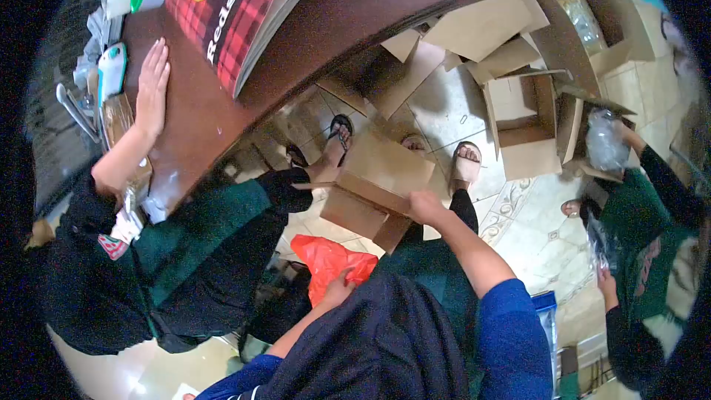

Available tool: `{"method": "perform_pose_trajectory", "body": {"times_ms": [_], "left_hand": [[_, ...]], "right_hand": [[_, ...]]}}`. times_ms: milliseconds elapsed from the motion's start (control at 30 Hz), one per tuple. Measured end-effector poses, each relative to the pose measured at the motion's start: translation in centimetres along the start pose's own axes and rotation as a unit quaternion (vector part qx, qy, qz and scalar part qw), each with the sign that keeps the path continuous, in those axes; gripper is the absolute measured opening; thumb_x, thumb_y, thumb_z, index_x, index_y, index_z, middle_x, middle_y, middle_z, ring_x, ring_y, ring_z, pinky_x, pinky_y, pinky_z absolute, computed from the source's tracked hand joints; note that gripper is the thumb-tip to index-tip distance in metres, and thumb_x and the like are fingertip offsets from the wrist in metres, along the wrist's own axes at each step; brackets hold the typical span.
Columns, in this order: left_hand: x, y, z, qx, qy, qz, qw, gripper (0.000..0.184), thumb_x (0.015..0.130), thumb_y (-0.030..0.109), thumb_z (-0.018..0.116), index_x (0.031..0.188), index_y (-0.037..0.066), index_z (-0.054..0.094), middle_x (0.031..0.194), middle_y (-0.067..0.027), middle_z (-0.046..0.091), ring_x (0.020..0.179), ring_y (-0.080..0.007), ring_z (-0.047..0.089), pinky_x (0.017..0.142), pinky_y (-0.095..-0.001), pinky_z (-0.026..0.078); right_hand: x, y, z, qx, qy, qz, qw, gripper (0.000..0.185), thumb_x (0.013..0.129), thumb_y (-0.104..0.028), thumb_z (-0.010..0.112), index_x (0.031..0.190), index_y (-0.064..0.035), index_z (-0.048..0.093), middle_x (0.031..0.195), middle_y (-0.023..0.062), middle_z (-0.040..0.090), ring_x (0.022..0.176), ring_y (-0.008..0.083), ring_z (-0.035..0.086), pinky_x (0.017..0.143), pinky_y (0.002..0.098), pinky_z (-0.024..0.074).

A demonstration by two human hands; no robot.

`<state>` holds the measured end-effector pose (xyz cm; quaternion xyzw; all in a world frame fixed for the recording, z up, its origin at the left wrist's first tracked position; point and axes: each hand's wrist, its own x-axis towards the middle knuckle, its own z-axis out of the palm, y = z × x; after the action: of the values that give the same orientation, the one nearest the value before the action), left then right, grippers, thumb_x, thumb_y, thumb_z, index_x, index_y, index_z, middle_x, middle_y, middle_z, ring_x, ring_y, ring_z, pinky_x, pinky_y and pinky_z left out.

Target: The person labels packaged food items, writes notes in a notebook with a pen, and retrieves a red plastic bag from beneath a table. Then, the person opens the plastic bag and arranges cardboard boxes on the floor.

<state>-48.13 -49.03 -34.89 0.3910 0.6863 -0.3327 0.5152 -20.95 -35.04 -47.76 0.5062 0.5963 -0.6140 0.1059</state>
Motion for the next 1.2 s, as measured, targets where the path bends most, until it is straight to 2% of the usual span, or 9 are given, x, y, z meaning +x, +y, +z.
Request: {"method": "perform_pose_trajectory", "body": {"times_ms": [233,367,633,733,867,933,1033,1100,1200], "left_hand": [[-1.5,2.2,8.6,-0.028,0.085,0.072,0.993,0.043,0.074,0.021,0.050,0.115,0.010,0.048,0.075,-0.0241,0.058,0.073,-0.0373,0.058,0.068,-0.0472,0.046],[-3.1,3.1,10.0,-0.108,0.154,0.022,0.982,0.042,0.073,0.018,0.050,0.114,0.009,0.050,0.078,-0.0248,0.057,0.075,-0.0371,0.056,0.070,-0.0465,0.044],[-2.2,6.5,8.4,-0.075,0.074,0.136,0.985,0.043,0.080,0.025,0.049,0.114,0.000,0.048,0.100,-0.0187,0.057,0.092,-0.0323,0.053,0.076,-0.0407,0.044],[-1.5,7.0,4.4,-0.044,0.104,0.166,0.980,0.042,0.081,0.024,0.047,0.116,0.000,0.046,0.104,-0.0174,0.054,0.095,-0.0308,0.050,0.079,-0.0397,0.042],[0.5,7.5,-2.3,-0.002,0.147,0.210,0.967,0.042,0.082,0.023,0.043,0.118,0.001,0.044,0.109,-0.0158,0.050,0.100,-0.0287,0.046,0.082,-0.0383,0.038],[1.1,8.1,-6.5,0.024,0.168,0.233,0.958,0.042,0.083,0.022,0.042,0.119,0.001,0.042,0.111,-0.0149,0.048,0.102,-0.0277,0.044,0.084,-0.0377,0.036],[1.2,8.9,-13.1,0.056,0.194,0.271,0.941,0.042,0.084,0.021,0.040,0.121,0.002,0.040,0.115,-0.0137,0.045,0.105,-0.0262,0.041,0.087,-0.0366,0.034],[1.2,10.1,-17.7,0.070,0.218,0.306,0.924,0.042,0.084,0.021,0.038,0.122,0.002,0.039,0.117,-0.0128,0.043,0.108,-0.0251,0.039,0.089,-0.0360,0.032],[1.4,11.6,-24.6,0.092,0.256,0.356,0.894,0.042,0.085,0.020,0.036,0.124,0.003,0.037,0.121,-0.0116,0.040,0.111,-0.0236,0.036,0.092,-0.0349,0.030]], "right_hand": [[6.4,-2.7,-3.4,-0.100,-0.015,-0.024,0.995,0.022,0.067,-0.008,0.054,0.086,-0.0024,0.063,0.084,0.0207,0.061,0.083,0.0353,0.059,0.075,0.0421,0.0460],[5.6,0.3,-1.0,0.171,0.167,0.033,0.970,0.023,0.066,-0.003,0.059,0.088,0.0037,0.061,0.077,0.0201,0.063,0.076,0.0260,0.063,0.068,0.0343,0.0474],[11.1,3.8,13.0,0.750,0.307,0.220,0.543,0.030,0.074,0.008,0.046,0.101,-0.0008,0.054,0.090,0.0079,0.057,0.075,0.0162,0.055,0.065,0.0285,0.0451],[21.5,9.3,24.8,0.644,0.236,0.158,0.710,0.025,0.079,-0.013,0.052,0.101,-0.0029,0.052,0.085,0.0069,0.058,0.077,0.0198,0.056,0.058,0.0342,0.0458],[28.3,1.7,17.8,0.281,0.296,-0.059,0.911,0.019,0.078,-0.023,0.063,0.083,-0.0055,0.056,0.065,0.0025,0.053,0.053,0.0161,0.046,0.047,0.0311,0.0366],[26.0,-6.6,9.4,0.700,0.112,0.042,0.704,0.019,0.080,-0.024,0.060,0.087,-0.0075,0.056,0.059,0.0011,0.048,0.048,0.0164,0.043,0.043,0.0318,0.0337],[26.7,-6.4,8.2,0.577,0.046,0.155,0.801,0.017,0.083,-0.023,0.054,0.090,-0.0082,0.052,0.062,0.0014,0.048,0.053,0.0170,0.046,0.046,0.0338,0.0381],[22.6,-1.9,7.0,0.694,0.066,0.240,0.675,0.015,0.088,-0.025,0.046,0.087,-0.0099,0.048,0.067,0.0017,0.048,0.060,0.0175,0.049,0.050,0.0355,0.0399],[17.6,7.7,4.4,0.765,0.367,0.030,0.529,0.045,0.088,-0.034,0.044,0.121,-0.0029,0.039,0.112,0.0154,0.047,0.079,0.0259,0.055,0.075,0.0356,0.0445]]}}
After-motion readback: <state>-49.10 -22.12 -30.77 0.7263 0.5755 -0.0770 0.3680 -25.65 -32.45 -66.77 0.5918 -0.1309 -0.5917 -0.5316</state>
